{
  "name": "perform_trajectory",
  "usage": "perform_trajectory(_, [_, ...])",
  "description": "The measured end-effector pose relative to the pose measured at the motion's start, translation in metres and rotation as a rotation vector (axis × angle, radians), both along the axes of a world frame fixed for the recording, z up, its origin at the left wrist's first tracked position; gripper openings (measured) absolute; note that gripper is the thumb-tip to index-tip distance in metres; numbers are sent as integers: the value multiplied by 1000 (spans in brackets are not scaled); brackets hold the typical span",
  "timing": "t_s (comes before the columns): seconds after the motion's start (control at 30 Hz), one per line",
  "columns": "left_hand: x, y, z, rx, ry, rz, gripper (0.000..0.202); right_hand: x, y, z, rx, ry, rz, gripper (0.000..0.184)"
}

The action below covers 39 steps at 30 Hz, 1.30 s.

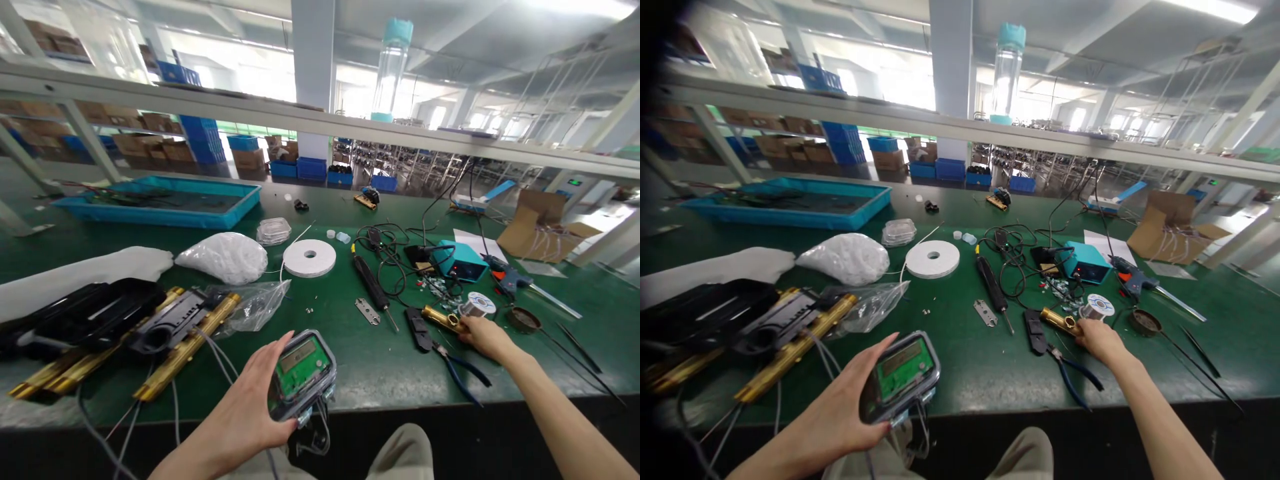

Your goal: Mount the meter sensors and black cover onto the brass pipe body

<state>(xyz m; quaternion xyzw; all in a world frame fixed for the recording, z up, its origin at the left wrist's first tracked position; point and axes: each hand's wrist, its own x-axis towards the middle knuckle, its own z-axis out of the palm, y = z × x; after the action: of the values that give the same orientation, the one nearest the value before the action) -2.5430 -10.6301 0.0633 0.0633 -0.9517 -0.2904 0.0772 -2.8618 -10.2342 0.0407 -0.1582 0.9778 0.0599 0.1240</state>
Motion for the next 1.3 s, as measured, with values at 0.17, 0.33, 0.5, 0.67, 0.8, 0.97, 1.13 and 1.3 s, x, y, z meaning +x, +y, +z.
perform_trajectory(0.17, [19,-20,6,-58,23,45,103,26,8,24,13,68,-8,21])
perform_trajectory(0.33, [38,-32,1,-84,77,50,108,68,-24,68,-23,104,118,18])
perform_trajectory(0.5, [56,-24,5,-98,165,8,108,104,-105,81,-130,-4,375,17])
perform_trajectory(0.67, [74,-7,23,-103,15,42,92,116,-184,64,-137,-73,596,24])
perform_trajectory(0.8, [82,0,29,-126,-12,58,91,119,-231,47,-138,-82,695,26])
perform_trajectory(0.97, [86,-1,24,-119,-13,67,90,129,-257,25,-134,-86,731,25])
perform_trajectory(1.13, [88,-6,15,-98,7,59,93,125,-250,23,-220,-86,709,30])
perform_trajectory(1.3, [85,-11,9,-125,-2,23,91,92,-227,24,-254,56,376,33])
